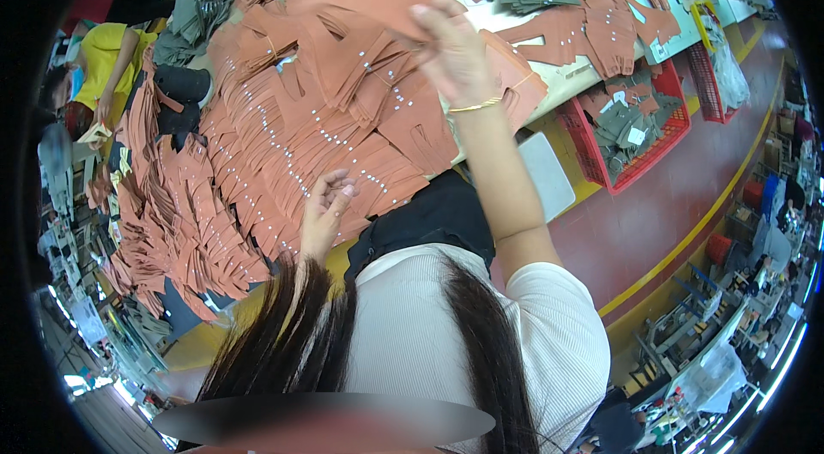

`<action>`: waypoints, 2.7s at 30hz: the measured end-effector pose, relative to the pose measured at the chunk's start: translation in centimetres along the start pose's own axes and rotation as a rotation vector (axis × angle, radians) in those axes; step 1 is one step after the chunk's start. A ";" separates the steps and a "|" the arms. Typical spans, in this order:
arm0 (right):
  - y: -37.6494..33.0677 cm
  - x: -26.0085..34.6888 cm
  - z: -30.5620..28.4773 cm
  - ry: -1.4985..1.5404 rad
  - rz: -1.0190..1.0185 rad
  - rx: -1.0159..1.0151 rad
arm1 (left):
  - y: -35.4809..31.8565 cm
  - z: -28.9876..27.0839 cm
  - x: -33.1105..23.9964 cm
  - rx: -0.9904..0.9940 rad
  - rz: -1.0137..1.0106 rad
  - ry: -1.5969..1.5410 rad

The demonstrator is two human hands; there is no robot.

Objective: The person repeatedly picks up small salmon-colored fabric pieces from a large pile on a table, aligns them, and places them into a neat stack. The person occasionally shifts the main pile to access more pieces and continues stacking throughout the clip.

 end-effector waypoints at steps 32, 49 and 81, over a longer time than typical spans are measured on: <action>-1.3 -19.4 -1.9 -0.390 0.448 -0.125 | -0.7 0.1 1.0 0.009 -0.078 0.074; -1.6 -9.6 -9.0 -1.092 0.099 -0.147 | -0.5 -0.4 3.4 0.024 -0.106 0.127; -7.5 7.3 -10.0 -1.922 -0.052 -0.005 | 1.1 3.7 1.7 0.215 -0.093 0.062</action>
Point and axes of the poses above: each hand's wrist, its own y-axis towards the middle knuckle, its own z-axis out of the palm, x = y × z, the point moved 8 cm from there along y, towards the middle knuckle, and after that the axes turned 2 degrees about -y, right-handed, at the moved point
